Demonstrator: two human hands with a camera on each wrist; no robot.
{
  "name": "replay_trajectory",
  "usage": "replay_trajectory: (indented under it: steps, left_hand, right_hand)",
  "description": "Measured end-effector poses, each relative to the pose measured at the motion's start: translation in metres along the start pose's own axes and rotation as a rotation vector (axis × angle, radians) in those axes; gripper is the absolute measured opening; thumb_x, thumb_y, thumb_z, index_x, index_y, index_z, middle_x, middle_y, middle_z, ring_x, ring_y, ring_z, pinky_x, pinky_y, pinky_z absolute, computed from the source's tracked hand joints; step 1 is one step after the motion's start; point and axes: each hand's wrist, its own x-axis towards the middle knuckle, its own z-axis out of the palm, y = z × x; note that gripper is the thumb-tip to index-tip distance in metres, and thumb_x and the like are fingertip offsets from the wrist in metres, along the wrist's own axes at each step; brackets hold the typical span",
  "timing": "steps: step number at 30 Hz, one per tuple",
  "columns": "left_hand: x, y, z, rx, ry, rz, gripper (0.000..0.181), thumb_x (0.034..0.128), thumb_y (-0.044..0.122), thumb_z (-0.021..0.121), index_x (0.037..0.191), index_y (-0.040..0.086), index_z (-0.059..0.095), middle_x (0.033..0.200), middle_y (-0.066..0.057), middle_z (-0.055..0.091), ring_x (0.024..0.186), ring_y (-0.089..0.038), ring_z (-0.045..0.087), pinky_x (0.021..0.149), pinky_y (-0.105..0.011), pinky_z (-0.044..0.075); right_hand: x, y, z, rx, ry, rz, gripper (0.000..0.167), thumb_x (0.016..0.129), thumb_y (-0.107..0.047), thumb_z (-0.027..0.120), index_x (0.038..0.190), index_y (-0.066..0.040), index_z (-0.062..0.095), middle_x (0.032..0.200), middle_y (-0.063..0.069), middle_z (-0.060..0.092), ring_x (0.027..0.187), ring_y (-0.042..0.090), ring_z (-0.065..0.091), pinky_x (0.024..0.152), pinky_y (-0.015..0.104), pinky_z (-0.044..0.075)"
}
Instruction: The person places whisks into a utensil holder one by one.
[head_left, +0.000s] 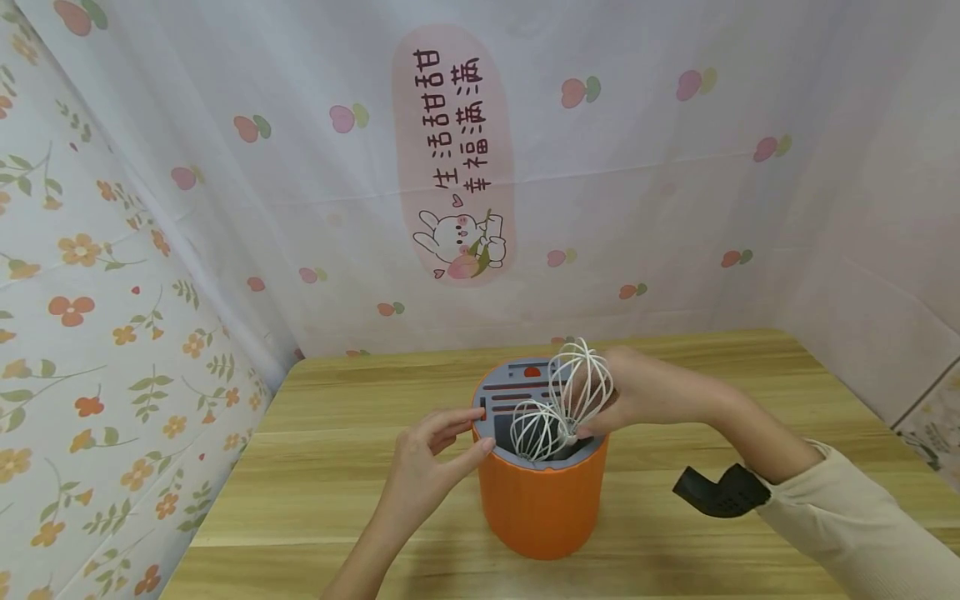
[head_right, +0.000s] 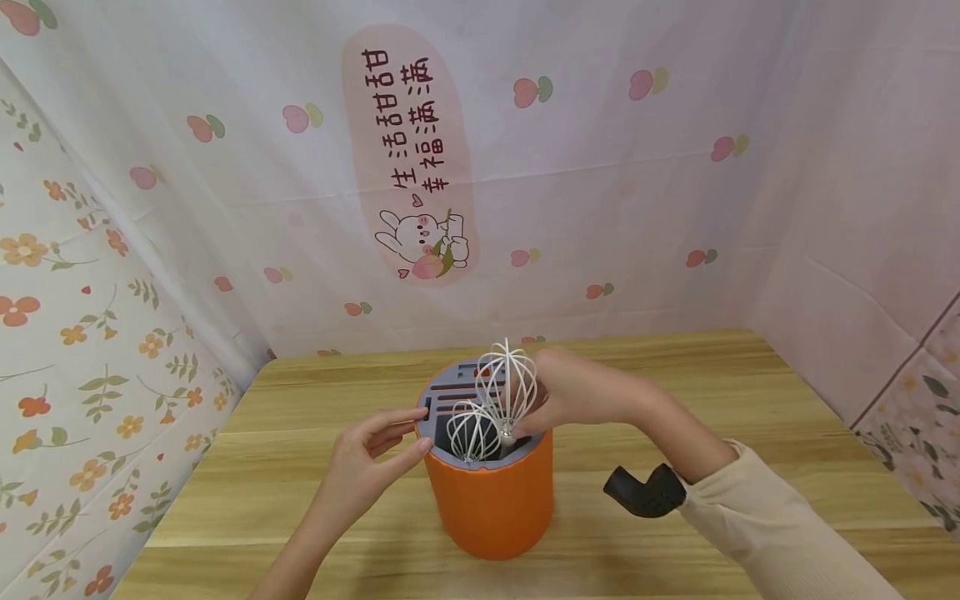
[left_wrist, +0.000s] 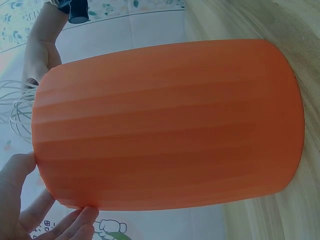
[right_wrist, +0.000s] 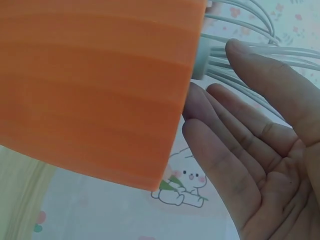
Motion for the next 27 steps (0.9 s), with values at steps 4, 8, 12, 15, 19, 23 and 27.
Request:
replay_trajectory:
  steps: [4, 8, 12, 15, 19, 23, 27]
  left_hand:
    - [-0.001, 0.000, 0.000, 0.003, 0.001, -0.007, 0.031, 0.0760, 0.028, 0.076, 0.106, 0.022, 0.069, 0.105, 0.007, 0.062, 0.097, -0.007, 0.061, 0.090, -0.028, 0.047]
    - [0.000, 0.000, 0.001, 0.003, 0.006, -0.015, 0.031, 0.0754, 0.028, 0.076, 0.105, 0.023, 0.069, 0.104, 0.008, 0.062, 0.096, -0.006, 0.061, 0.090, -0.027, 0.047]
    - [0.000, 0.000, 0.001, -0.006, 0.008, -0.004, 0.031, 0.0755, 0.027, 0.076, 0.105, 0.022, 0.069, 0.104, 0.006, 0.062, 0.096, -0.006, 0.061, 0.091, -0.033, 0.047]
    - [0.000, 0.000, 0.001, -0.008, 0.007, -0.001, 0.031, 0.0755, 0.027, 0.076, 0.105, 0.022, 0.069, 0.105, 0.006, 0.062, 0.096, -0.006, 0.061, 0.090, -0.032, 0.047]
    - [0.000, 0.001, 0.001, -0.005, 0.005, -0.006, 0.031, 0.0754, 0.027, 0.076, 0.105, 0.022, 0.069, 0.105, 0.007, 0.062, 0.097, -0.006, 0.061, 0.091, -0.033, 0.047]
    - [-0.001, 0.001, 0.000, 0.001, 0.000, -0.008, 0.032, 0.0756, 0.029, 0.076, 0.106, 0.022, 0.068, 0.106, 0.006, 0.062, 0.097, -0.007, 0.061, 0.092, -0.036, 0.046]
    - [-0.001, 0.002, -0.001, 0.021, -0.011, 0.012, 0.031, 0.0765, 0.027, 0.075, 0.106, 0.021, 0.069, 0.106, 0.004, 0.062, 0.097, -0.010, 0.061, 0.091, -0.035, 0.047]
  right_hand:
    - [-0.004, -0.002, -0.002, 0.031, -0.004, 0.036, 0.026, 0.075, -0.017, 0.076, 0.097, -0.006, 0.066, 0.087, -0.003, 0.067, 0.075, 0.010, 0.064, 0.067, 0.028, 0.055]
    - [-0.009, -0.003, -0.005, 0.054, 0.001, 0.038, 0.036, 0.076, -0.019, 0.075, 0.104, 0.000, 0.063, 0.092, 0.002, 0.068, 0.080, 0.012, 0.066, 0.069, 0.028, 0.055]
    - [-0.013, -0.002, -0.007, 0.083, -0.004, 0.042, 0.044, 0.075, -0.022, 0.076, 0.109, 0.002, 0.060, 0.094, 0.006, 0.068, 0.084, 0.017, 0.066, 0.072, 0.027, 0.054]
    - [-0.014, -0.002, -0.006, 0.106, -0.013, 0.029, 0.044, 0.075, -0.021, 0.076, 0.109, 0.001, 0.060, 0.096, 0.007, 0.067, 0.087, 0.020, 0.066, 0.073, 0.028, 0.054]
    - [-0.017, -0.002, -0.006, 0.108, -0.017, 0.013, 0.045, 0.077, -0.023, 0.075, 0.112, -0.001, 0.060, 0.098, 0.006, 0.066, 0.088, 0.020, 0.065, 0.074, 0.028, 0.054]
    - [-0.019, -0.004, -0.006, 0.088, -0.008, 0.016, 0.043, 0.077, -0.026, 0.075, 0.112, -0.005, 0.061, 0.096, 0.004, 0.066, 0.086, 0.019, 0.065, 0.074, 0.027, 0.054]
    - [-0.022, -0.005, -0.007, 0.089, -0.015, 0.028, 0.043, 0.077, -0.027, 0.074, 0.113, -0.006, 0.061, 0.097, 0.004, 0.066, 0.086, 0.017, 0.064, 0.074, 0.027, 0.054]
